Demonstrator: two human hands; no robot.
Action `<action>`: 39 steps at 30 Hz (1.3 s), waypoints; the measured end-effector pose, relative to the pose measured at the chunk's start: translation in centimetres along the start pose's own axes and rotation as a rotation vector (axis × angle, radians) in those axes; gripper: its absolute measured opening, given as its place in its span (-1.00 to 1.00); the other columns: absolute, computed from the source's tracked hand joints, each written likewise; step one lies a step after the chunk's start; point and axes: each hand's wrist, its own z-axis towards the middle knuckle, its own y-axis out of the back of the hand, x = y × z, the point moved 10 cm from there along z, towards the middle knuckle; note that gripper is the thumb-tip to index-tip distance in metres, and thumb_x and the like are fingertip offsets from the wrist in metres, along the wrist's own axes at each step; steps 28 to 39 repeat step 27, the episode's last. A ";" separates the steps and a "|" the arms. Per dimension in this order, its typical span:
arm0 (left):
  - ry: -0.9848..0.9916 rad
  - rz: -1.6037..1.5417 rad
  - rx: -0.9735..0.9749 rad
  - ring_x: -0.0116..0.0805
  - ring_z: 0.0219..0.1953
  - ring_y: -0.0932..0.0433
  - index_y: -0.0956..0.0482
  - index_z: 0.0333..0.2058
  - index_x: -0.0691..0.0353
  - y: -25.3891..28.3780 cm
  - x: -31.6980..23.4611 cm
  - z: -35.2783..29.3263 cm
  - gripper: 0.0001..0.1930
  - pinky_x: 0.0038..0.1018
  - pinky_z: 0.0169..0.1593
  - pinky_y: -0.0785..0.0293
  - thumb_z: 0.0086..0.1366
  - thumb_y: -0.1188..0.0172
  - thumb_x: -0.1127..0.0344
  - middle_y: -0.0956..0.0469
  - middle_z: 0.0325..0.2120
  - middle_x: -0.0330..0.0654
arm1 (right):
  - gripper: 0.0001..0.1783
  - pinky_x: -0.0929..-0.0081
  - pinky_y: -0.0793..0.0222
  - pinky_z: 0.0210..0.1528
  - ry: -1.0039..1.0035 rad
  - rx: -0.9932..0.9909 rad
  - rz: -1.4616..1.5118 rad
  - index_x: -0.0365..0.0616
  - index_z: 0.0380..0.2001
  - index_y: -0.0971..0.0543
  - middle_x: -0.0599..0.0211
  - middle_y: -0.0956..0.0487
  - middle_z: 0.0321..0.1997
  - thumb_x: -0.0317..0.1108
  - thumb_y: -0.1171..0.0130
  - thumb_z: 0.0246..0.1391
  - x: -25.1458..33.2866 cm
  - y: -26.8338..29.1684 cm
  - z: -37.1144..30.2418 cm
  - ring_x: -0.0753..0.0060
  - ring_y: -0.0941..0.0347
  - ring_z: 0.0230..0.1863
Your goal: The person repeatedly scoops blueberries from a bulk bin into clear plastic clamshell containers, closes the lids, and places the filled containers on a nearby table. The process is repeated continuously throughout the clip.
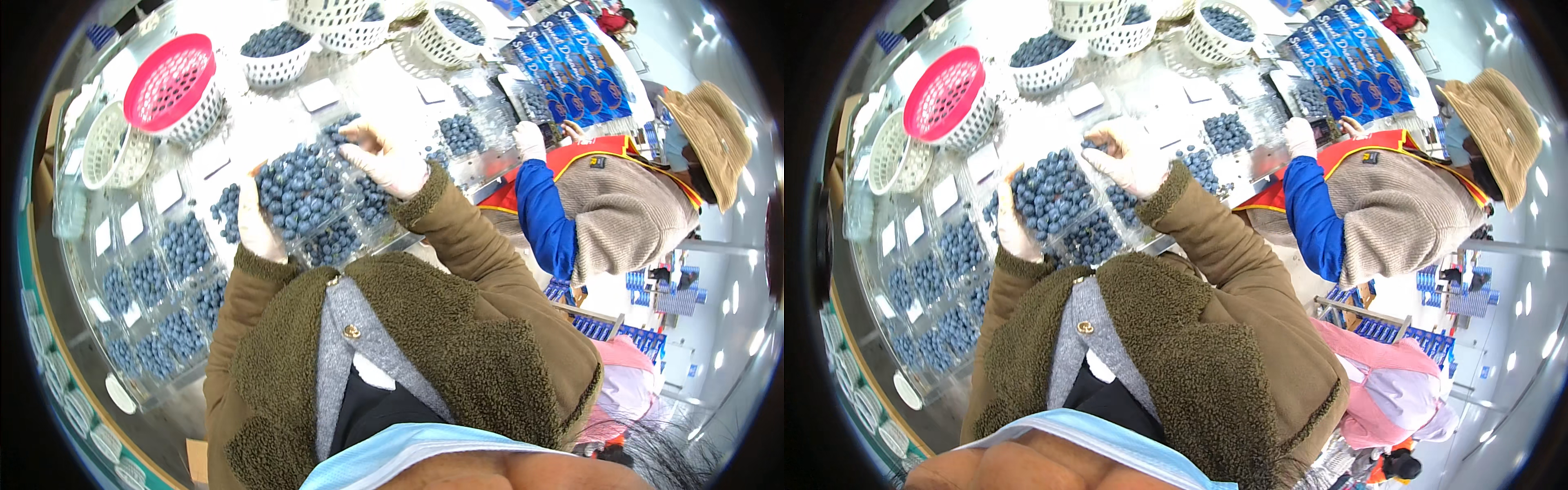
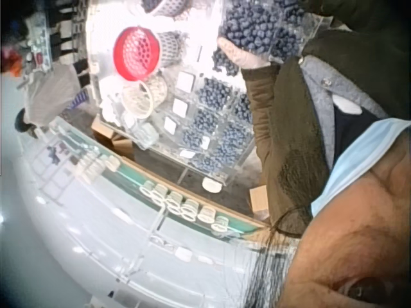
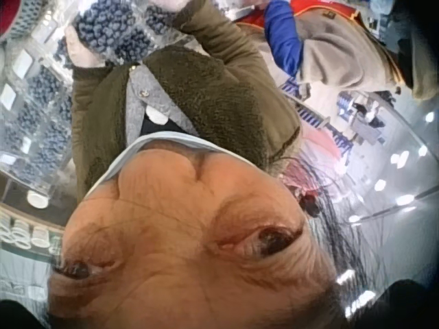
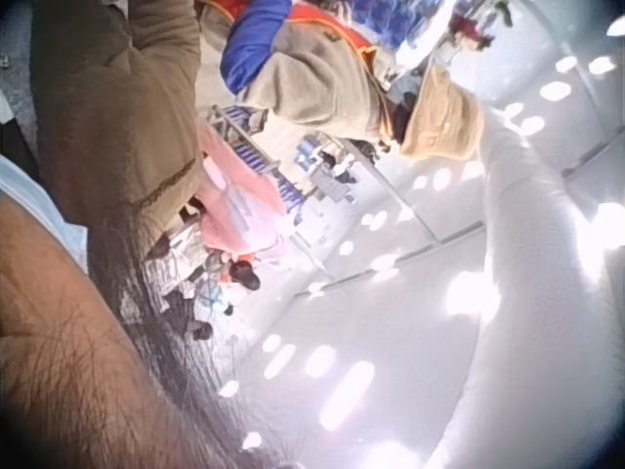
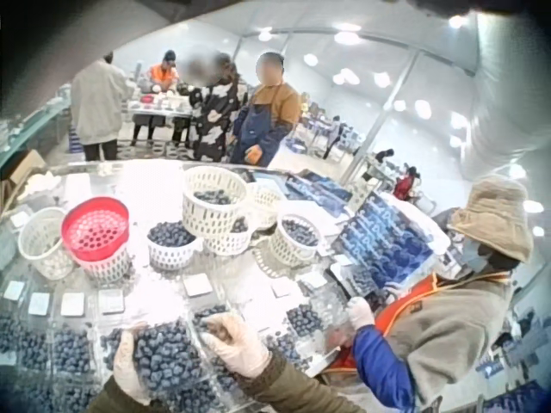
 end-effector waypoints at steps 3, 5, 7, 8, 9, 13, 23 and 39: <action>0.062 -0.133 0.130 -0.37 -0.08 -0.39 -0.34 -0.06 0.18 -2.3 0.3 -0.7 -0.56 -0.42 0.01 -0.33 0.29 0.18 -0.03 -0.37 -0.09 -0.19 | -0.62 0.64 -0.32 -0.40 -0.125 0.088 0.209 -0.22 -0.08 -0.38 0.38 -0.44 -0.39 -0.27 -0.05 0.04 -1.9 -1.4 -1.3 0.63 -0.32 -0.48; 0.021 -0.124 0.212 -0.36 -0.11 -0.43 -0.34 -0.06 0.18 -4.0 0.0 -1.2 -0.57 -0.42 -0.02 -0.38 0.29 0.18 -0.03 -0.40 -0.12 -0.17 | -0.58 0.70 -0.29 -0.43 -0.268 0.199 0.406 -0.23 0.01 -0.30 0.49 -0.38 -0.42 -0.25 0.03 0.12 -3.2 -3.1 -3.4 0.71 -0.28 -0.47; 0.109 -0.193 0.261 -0.34 -0.12 -0.44 -0.32 -0.06 0.20 -5.2 1.0 -1.1 -0.58 -0.41 -0.03 -0.39 0.30 0.18 -0.01 -0.41 -0.14 -0.15 | -0.52 0.70 -0.30 -0.41 -0.227 0.138 0.428 -0.20 0.08 -0.24 0.47 -0.37 -0.36 -0.24 0.04 0.13 -3.6 -3.0 -4.1 0.72 -0.29 -0.44; 0.122 -0.168 0.255 -0.33 -0.12 -0.44 -0.31 -0.06 0.21 -5.4 1.5 -1.0 -0.58 -0.41 -0.03 -0.39 0.30 0.18 0.00 -0.41 -0.13 -0.14 | -0.50 0.69 -0.31 -0.38 -0.227 0.134 0.396 -0.18 0.11 -0.21 0.44 -0.37 -0.32 -0.24 0.04 0.13 -4.0 -2.7 -4.5 0.71 -0.28 -0.44; 0.125 -0.155 0.274 -0.32 -0.12 -0.44 -0.31 -0.06 0.21 -5.9 1.9 -0.9 -0.58 -0.40 -0.03 -0.40 0.30 0.17 0.00 -0.41 -0.13 -0.14 | -0.47 0.66 -0.30 -0.27 -0.260 0.124 0.422 -0.23 0.12 -0.17 0.33 -0.36 -0.19 -0.27 0.03 0.12 -4.6 -2.4 -5.0 0.64 -0.28 -0.32; 0.173 0.021 0.162 -0.26 -0.14 -0.46 -0.33 -0.06 0.21 -6.4 4.2 1.4 -0.53 -0.35 -0.06 -0.41 0.27 0.16 -0.06 -0.43 -0.14 -0.10 | -0.23 0.61 -0.36 -0.27 -0.273 0.157 0.525 -0.22 0.22 0.07 0.11 -0.21 0.13 -0.23 -0.05 0.06 -5.0 -0.3 -6.1 0.51 -0.30 -0.21; 0.352 0.053 0.253 -0.30 -0.18 -0.44 -0.33 -0.05 0.21 -13.3 16.5 15.1 -0.66 -0.35 -0.09 -0.39 0.26 0.07 0.17 -0.44 -0.16 -0.14 | -0.48 0.67 -0.30 -0.40 -0.329 -0.196 0.142 -0.23 0.10 -0.23 0.41 -0.39 -0.36 -0.44 0.04 0.00 -16.3 13.0 -1.4 0.63 -0.32 -0.47; 0.500 -0.098 0.262 -0.33 -0.11 -0.42 -0.30 -0.06 0.16 -12.5 22.0 17.1 -0.63 -0.31 0.03 -0.31 0.16 -0.06 0.24 -0.46 -0.21 -0.13 | -0.51 0.46 -0.31 -0.09 -0.430 -0.192 -0.379 -0.15 0.04 -0.34 0.17 -0.43 -0.04 -0.37 -0.02 -0.04 -21.0 15.3 -1.0 0.35 -0.42 -0.16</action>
